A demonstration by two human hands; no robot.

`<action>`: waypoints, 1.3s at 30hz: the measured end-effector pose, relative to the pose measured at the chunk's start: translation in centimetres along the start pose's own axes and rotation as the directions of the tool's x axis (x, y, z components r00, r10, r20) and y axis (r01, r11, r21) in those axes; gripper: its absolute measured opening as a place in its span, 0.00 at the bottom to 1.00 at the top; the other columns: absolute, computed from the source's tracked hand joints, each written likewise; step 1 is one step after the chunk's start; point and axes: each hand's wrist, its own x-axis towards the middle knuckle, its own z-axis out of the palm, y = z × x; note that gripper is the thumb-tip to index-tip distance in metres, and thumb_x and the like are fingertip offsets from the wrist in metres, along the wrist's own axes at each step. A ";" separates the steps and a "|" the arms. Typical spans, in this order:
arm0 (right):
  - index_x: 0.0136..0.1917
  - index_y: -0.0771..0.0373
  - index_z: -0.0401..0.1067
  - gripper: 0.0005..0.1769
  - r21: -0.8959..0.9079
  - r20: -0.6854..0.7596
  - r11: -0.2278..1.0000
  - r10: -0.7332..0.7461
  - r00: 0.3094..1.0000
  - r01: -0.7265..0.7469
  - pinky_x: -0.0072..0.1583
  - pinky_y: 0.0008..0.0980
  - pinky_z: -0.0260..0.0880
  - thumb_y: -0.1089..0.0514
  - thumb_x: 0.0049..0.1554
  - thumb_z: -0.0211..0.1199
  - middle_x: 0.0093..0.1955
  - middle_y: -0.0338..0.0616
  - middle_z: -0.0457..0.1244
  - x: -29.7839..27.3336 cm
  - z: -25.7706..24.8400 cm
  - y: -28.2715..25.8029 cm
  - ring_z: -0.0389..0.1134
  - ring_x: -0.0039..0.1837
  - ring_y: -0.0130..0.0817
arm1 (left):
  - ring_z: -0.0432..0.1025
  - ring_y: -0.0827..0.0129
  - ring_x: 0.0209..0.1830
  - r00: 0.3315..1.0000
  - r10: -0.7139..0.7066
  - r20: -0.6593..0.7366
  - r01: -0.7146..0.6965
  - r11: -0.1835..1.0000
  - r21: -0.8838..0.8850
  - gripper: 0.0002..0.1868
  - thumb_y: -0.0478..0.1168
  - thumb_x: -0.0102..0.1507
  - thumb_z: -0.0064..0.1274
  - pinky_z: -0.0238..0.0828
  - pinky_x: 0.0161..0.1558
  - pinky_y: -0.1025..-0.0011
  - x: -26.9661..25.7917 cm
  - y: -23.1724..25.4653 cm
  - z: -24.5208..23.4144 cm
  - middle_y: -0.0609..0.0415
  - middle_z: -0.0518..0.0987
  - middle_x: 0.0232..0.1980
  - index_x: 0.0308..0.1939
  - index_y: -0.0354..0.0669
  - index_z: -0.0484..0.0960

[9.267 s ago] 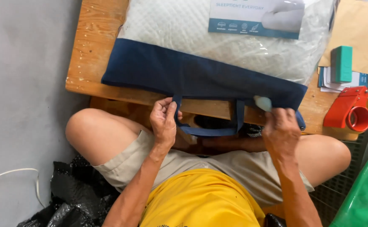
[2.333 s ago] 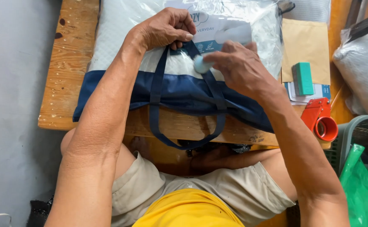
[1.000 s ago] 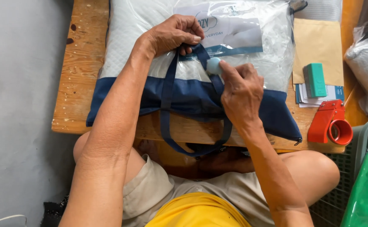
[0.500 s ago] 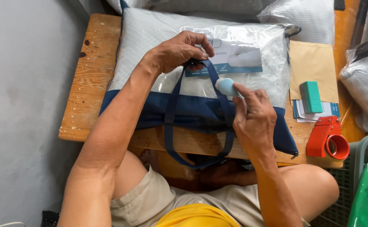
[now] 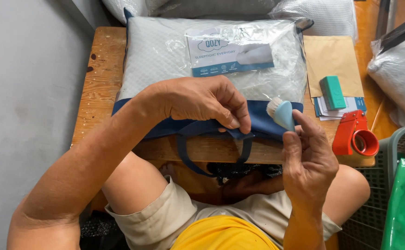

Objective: The person scrubs the seams and surface of a blue pillow with a small brush, then flips it over and wipes the fabric with a green sponge. The pillow remains on a wooden table throughout the process.

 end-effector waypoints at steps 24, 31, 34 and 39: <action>0.73 0.60 0.69 0.22 -0.371 0.081 0.801 -0.476 0.876 0.469 0.51 0.38 0.69 0.69 0.68 0.64 0.47 0.49 0.61 1.9 4.6 2.2 0.64 0.44 0.39 | 0.83 0.57 0.37 0.928 -0.076 -0.364 -0.224 0.666 -0.711 0.40 0.66 0.53 0.52 0.78 0.44 0.68 3.0 0.5 -0.2 0.41 0.86 0.36 0.47 0.29 0.84; 0.69 0.62 0.72 0.20 -0.321 0.124 0.813 -0.473 0.872 0.486 0.49 0.38 0.69 0.70 0.65 0.67 0.46 0.48 0.62 3.7 5.3 3.3 0.64 0.44 0.39 | 0.84 0.55 0.42 0.837 -0.031 -0.547 -0.249 0.868 -0.430 0.22 0.24 0.51 0.65 0.87 0.46 0.66 7.8 -3.3 -4.5 0.34 0.84 0.48 0.51 0.28 0.83; 0.65 0.66 0.72 0.14 -0.365 0.082 0.805 -0.472 0.878 0.467 0.55 0.43 0.70 0.68 0.66 0.63 0.52 0.54 0.67 6.5 5.6 4.3 0.70 0.51 0.49 | 0.81 0.66 0.35 0.774 -0.070 -0.629 -0.058 0.982 -0.180 0.20 0.35 0.49 0.67 0.73 0.32 0.72 10.0 -3.8 -6.7 0.48 0.86 0.34 0.46 0.39 0.87; 0.61 0.66 0.75 0.13 -0.393 0.152 0.785 -0.458 0.876 0.478 0.52 0.45 0.70 0.68 0.63 0.64 0.51 0.55 0.67 10.4 7.0 8.0 0.71 0.52 0.50 | 0.65 0.74 0.18 0.780 -0.256 -0.571 0.109 0.954 -0.279 0.08 0.26 0.53 0.58 0.61 0.19 0.79 11.8 -5.5 -9.2 0.51 0.73 0.22 0.36 0.33 0.85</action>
